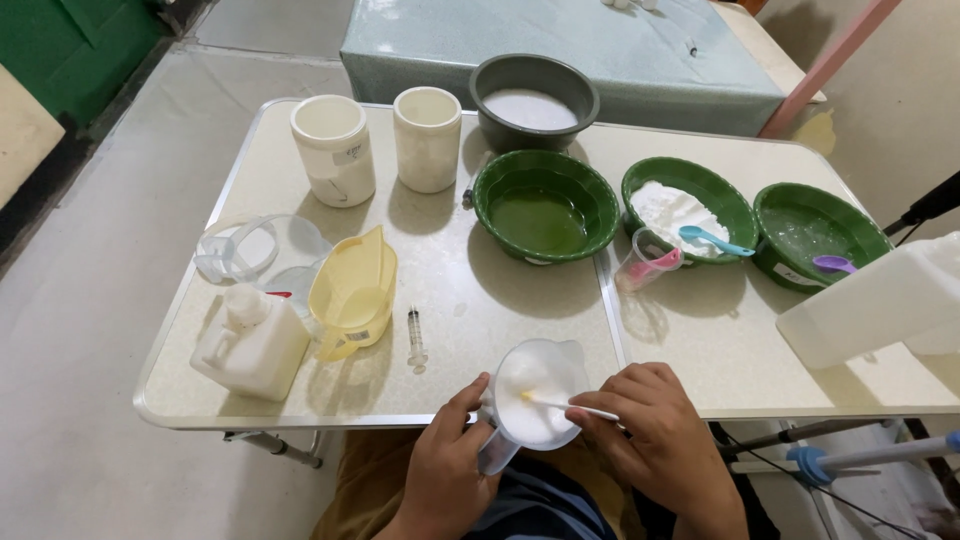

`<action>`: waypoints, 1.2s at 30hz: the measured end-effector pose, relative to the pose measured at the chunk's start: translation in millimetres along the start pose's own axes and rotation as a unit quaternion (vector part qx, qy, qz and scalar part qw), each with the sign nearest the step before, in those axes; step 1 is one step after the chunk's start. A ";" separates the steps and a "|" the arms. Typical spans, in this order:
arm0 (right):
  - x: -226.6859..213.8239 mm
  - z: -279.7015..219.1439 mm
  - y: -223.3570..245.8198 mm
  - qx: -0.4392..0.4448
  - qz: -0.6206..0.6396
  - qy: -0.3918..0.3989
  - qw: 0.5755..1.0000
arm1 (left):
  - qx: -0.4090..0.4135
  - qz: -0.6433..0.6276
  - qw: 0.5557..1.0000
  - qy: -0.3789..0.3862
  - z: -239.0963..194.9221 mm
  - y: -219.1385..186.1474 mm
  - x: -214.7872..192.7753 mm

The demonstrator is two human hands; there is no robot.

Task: The person pours liquid from a plastic bottle into a measuring cup and then stirs the mixture thoroughly using a spoon.

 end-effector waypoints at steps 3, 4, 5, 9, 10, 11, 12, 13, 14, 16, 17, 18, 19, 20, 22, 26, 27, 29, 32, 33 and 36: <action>0.7 2.3 -2.2 0.000 -0.039 -0.014 0.999 | -0.001 -0.006 1.000 0.001 -1.1 2.0 0.6; 0.6 3.9 -2.7 -0.001 -0.042 -0.015 0.999 | 0.001 -0.007 1.000 -0.001 0.9 2.5 0.3; 1.4 4.4 -2.6 -0.003 -0.043 -0.012 0.999 | 0.001 -0.009 1.000 -0.003 0.9 2.0 -0.3; 3.4 5.1 -3.3 -0.002 -0.049 -0.004 0.999 | -0.006 -0.005 1.000 -0.003 -0.7 3.5 -0.4; 3.7 4.4 -2.9 -0.002 -0.049 -0.004 0.999 | -0.007 -0.005 1.000 -0.003 -1.9 3.4 -0.6; 3.1 4.8 -2.9 -0.001 -0.049 -0.005 0.999 | -0.003 -0.007 1.000 0.000 -1.5 3.4 -0.1; 2.3 5.1 -2.9 -0.001 -0.050 -0.007 0.999 | 0.001 -0.008 1.000 0.002 -1.0 3.1 0.3; 1.0 5.9 -1.6 -0.002 -0.051 -0.008 0.999 | 0.002 -0.008 1.000 0.001 -0.2 2.7 0.4; -1.0 6.5 -0.4 -0.003 -0.052 -0.014 0.999 | 0.000 -0.009 1.000 -0.002 0.3 2.9 0.4; -1.5 6.3 1.4 -0.003 -0.052 -0.019 0.998 | -0.005 -0.009 1.000 -0.004 -1.5 2.9 0.1; -3.6 7.0 2.2 -0.006 -0.075 -0.034 0.997 | -0.004 -0.006 1.000 -0.002 -1.5 2.8 0.3; -6.0 7.7 3.1 -0.010 -0.097 -0.049 0.994 | -0.002 -0.004 1.000 -0.001 -1.2 2.3 0.4; -3.4 9.8 2.1 -0.011 -0.098 -0.052 0.994 | 0.000 -0.003 1.000 -0.002 -0.7 2.5 0.7; -0.2 11.9 0.9 -0.015 -0.085 -0.049 0.995 | -0.002 -0.002 1.000 -0.005 -0.1 3.2 1.1; 3.9 9.9 1.7 -0.014 -0.072 -0.044 0.996 | -0.003 -0.004 1.000 -0.005 -1.0 1.0 1.7; 3.5 8.1 2.7 -0.012 -0.001 0.000 1.000 | 0.010 0.020 1.000 -0.017 1.7 0.9 1.2; 2.7 4.7 0.6 0.010 0.010 0.019 1.000 | 0.008 0.016 1.000 -0.006 -0.8 1.8 3.0; -2.1 1.3 -7.9 0.019 -0.023 0.001 1.000 | 0.004 0.015 1.000 0.002 -3.1 3.5 5.7; -6.1 0.3 -13.5 0.022 -0.067 -0.039 0.997 | -0.001 0.013 1.000 0.011 -2.5 3.2 6.8; -7.3 1.1 -13.3 0.014 -0.076 -0.059 0.995 | -0.003 0.015 1.000 0.012 -1.9 2.8 6.1; 6.6 4.3 -8.0 -0.019 -0.050 -0.053 0.997 | 0.009 0.026 1.000 -0.007 1.8 -1.1 1.9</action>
Point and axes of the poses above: each hand's wrist, its own z-axis towards the middle knuckle, its own x-axis out of the palm, y = z × x, the point moved 7 cm from there along z, towards the middle knuckle, and after that the axes turned 8 degrees about z, right-handed, at the moved point
